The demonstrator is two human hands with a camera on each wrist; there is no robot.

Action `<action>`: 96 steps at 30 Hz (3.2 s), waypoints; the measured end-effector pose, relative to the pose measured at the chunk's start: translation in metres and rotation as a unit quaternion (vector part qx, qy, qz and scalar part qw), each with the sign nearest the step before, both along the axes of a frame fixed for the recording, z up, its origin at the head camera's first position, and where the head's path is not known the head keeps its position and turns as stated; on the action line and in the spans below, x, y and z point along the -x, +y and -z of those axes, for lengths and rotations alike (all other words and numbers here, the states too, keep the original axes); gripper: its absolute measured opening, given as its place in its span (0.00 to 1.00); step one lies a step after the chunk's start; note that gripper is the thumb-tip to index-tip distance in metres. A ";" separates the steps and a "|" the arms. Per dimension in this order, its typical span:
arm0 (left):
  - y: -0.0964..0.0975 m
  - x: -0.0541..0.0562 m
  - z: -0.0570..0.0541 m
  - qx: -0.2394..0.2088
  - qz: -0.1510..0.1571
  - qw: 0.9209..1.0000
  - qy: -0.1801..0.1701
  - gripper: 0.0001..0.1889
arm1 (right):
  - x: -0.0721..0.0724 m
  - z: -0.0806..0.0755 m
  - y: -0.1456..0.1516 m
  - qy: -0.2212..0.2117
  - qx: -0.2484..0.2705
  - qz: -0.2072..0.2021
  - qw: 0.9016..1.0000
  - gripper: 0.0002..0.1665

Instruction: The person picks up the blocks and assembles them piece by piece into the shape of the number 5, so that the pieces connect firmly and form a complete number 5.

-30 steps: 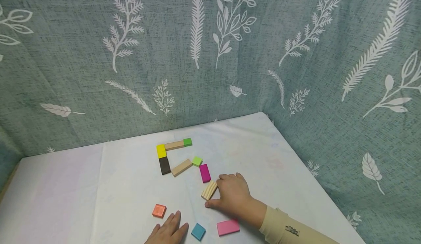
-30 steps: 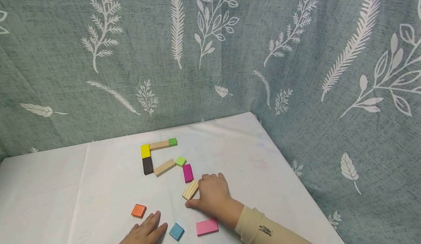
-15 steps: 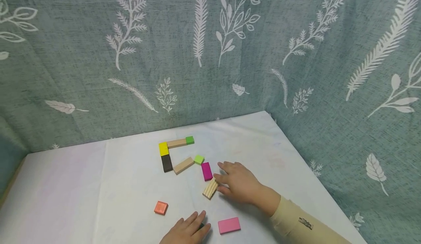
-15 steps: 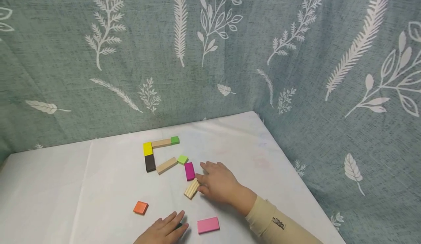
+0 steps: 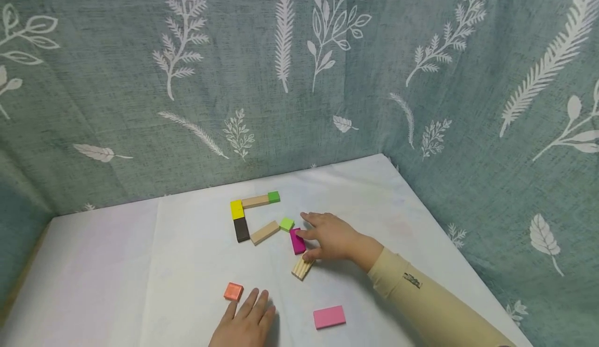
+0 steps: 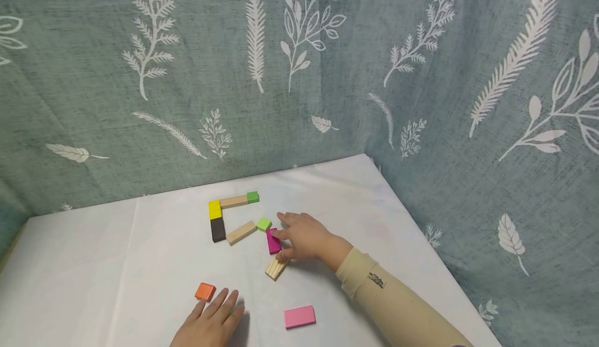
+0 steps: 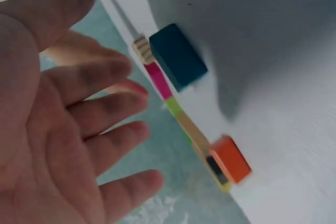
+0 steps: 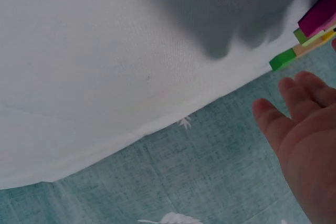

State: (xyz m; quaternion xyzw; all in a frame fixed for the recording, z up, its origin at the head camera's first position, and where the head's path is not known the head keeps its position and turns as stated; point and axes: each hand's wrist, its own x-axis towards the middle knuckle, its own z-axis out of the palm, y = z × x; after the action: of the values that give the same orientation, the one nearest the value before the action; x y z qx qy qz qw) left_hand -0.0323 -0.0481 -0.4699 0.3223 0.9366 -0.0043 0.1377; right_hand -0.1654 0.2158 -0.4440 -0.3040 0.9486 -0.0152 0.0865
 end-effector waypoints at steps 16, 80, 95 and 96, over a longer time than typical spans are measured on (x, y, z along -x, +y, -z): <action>0.131 -0.012 -0.010 0.071 -0.171 0.978 0.094 0.58 | -0.021 0.007 0.017 0.045 0.042 0.077 0.995 0.45; 0.004 0.021 -0.008 -0.192 -0.193 0.959 0.081 0.20 | -0.031 0.019 0.027 0.001 0.072 0.096 0.993 0.46; 0.013 0.057 -0.004 -0.092 -0.156 0.982 0.059 0.21 | -0.024 0.015 0.014 0.014 0.043 0.024 0.999 0.44; 0.014 0.058 -0.003 -0.091 -0.155 0.982 0.062 0.21 | -0.023 0.014 0.013 0.013 0.041 0.024 0.999 0.44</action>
State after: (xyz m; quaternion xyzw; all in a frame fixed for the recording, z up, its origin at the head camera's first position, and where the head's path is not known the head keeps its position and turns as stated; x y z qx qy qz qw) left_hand -0.0902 -0.0346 -0.4667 0.1837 0.9783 0.0823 0.0484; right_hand -0.1424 0.2284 -0.4582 -0.2847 0.9552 -0.0526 0.0609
